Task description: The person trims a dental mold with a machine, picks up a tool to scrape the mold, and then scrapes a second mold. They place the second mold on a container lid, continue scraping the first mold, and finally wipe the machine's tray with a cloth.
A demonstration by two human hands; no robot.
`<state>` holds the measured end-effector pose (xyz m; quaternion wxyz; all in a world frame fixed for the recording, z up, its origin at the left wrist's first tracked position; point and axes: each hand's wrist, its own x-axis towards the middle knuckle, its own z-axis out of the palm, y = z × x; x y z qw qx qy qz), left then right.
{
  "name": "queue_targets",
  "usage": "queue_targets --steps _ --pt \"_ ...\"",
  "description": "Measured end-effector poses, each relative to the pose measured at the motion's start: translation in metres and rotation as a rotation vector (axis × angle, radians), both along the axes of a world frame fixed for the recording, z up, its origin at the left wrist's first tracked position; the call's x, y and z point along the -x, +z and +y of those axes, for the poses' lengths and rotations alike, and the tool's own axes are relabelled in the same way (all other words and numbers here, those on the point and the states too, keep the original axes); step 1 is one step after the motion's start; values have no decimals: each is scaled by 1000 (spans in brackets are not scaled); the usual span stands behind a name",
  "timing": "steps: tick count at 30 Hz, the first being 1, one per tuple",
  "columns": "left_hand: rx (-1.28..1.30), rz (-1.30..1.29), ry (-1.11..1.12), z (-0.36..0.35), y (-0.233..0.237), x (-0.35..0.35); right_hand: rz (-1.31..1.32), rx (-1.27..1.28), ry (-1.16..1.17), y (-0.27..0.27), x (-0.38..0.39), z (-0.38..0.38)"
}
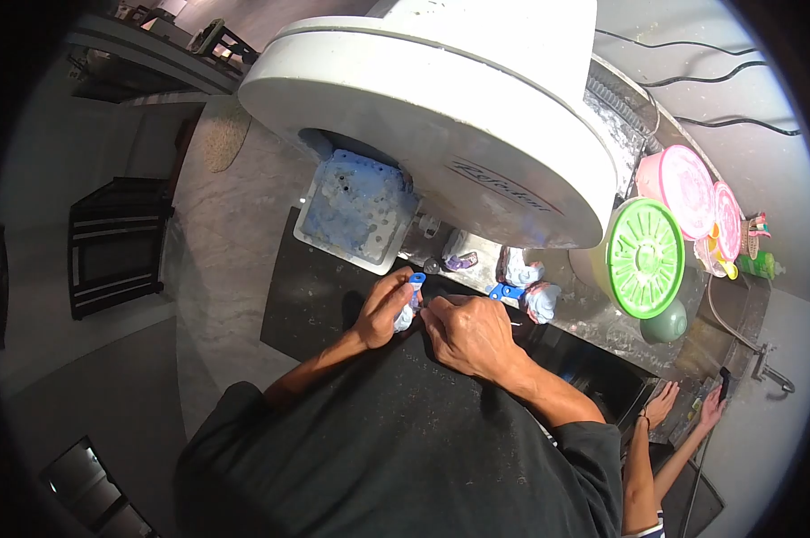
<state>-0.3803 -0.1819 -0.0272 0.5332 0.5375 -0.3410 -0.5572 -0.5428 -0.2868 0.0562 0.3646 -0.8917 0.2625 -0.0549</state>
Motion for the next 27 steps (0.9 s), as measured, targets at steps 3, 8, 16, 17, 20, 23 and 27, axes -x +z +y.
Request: queue_targets --steps 3,8,16,17,20,23,27 --pt "-36 122 -22 0 -1 1 -16 32 -43 -6 0 3" --pt "-86 323 0 1 0 4 -87 1 -76 -18 2 5" --pt "-107 382 -69 -1 2 0 -141 -26 -49 -26 6 4" --pt "-107 404 -84 -1 2 -1 -129 -15 -41 -25 6 4" --pt "-90 432 -114 -1 0 -2 -109 8 -23 -23 6 2" --pt "-70 443 -97 0 -5 1 -126 12 -15 -25 6 2" --pt "-56 444 -104 0 -7 0 -138 30 8 -26 6 1"
